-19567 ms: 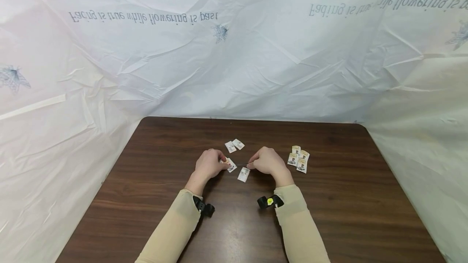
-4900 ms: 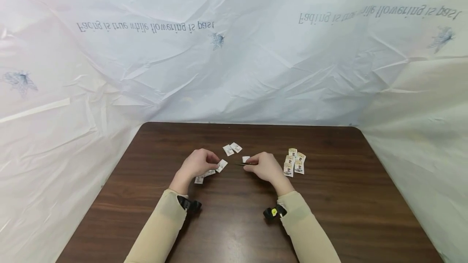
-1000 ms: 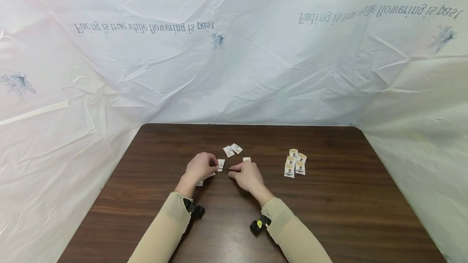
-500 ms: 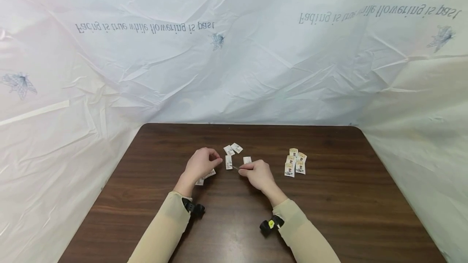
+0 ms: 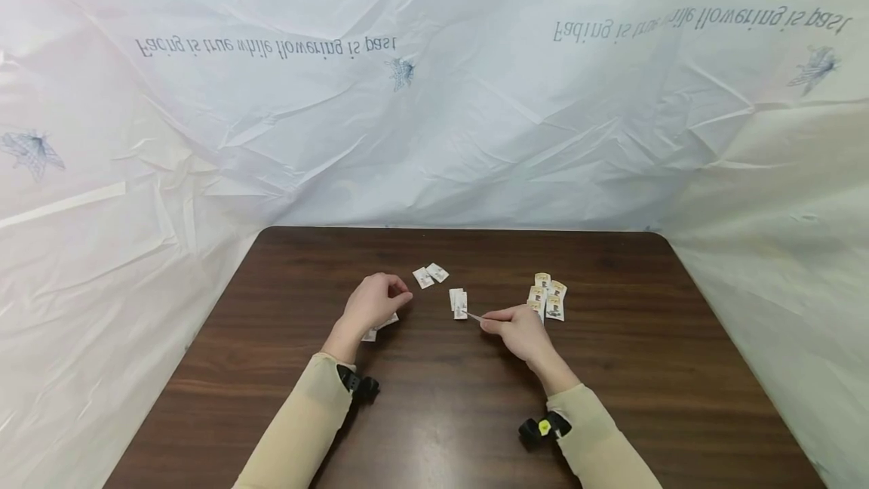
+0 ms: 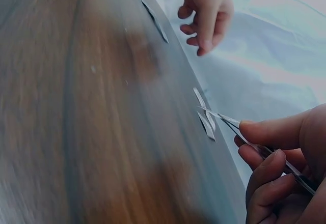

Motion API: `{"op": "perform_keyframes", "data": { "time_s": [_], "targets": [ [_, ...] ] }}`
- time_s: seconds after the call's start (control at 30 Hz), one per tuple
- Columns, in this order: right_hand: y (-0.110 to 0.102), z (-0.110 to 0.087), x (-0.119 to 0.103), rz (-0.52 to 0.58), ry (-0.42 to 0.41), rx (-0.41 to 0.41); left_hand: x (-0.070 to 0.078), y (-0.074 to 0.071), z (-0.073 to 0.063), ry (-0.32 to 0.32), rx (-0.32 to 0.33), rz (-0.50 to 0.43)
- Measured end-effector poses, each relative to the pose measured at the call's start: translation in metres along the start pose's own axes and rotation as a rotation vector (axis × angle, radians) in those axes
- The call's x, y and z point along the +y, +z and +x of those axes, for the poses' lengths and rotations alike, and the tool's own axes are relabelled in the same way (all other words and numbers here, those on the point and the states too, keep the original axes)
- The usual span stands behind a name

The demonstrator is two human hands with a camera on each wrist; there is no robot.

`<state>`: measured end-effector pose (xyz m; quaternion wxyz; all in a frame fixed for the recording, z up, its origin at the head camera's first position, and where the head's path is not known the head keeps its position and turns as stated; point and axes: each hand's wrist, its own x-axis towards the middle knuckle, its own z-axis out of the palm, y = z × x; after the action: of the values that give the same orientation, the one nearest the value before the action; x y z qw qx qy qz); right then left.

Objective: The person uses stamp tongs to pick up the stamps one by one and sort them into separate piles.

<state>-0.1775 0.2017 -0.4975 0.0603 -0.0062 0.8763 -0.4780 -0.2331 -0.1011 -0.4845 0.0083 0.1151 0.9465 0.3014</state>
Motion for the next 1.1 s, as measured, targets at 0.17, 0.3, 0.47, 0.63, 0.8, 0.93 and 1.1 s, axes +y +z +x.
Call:
{"op": "perform_keyframes", "data": {
  "time_s": [0.17,0.3,0.47,0.63,0.8,0.93,1.1],
  "targets": [
    [-0.008,0.002,0.006,-0.002,0.008,-0.007,-0.001,0.002,0.0,-0.004,-0.011,0.011],
    [-0.011,0.002,0.008,0.0,0.019,-0.023,-0.002,0.002,0.0,-0.005,-0.009,0.007],
    [-0.013,0.003,0.008,-0.005,0.021,-0.038,-0.003,0.002,0.001,-0.003,-0.005,0.003],
    [-0.015,0.001,0.006,-0.015,0.019,-0.038,-0.002,0.002,0.001,-0.006,-0.007,0.001],
    [-0.019,-0.002,0.005,-0.063,0.015,-0.064,-0.002,0.002,0.0,-0.015,-0.012,0.001],
    [-0.025,-0.003,0.004,-0.133,0.002,-0.076,-0.002,0.002,0.0,-0.015,-0.013,0.001],
    [-0.03,-0.005,0.001,-0.179,-0.004,-0.075,-0.003,0.001,0.0,-0.014,-0.017,0.006]
  ]
}}
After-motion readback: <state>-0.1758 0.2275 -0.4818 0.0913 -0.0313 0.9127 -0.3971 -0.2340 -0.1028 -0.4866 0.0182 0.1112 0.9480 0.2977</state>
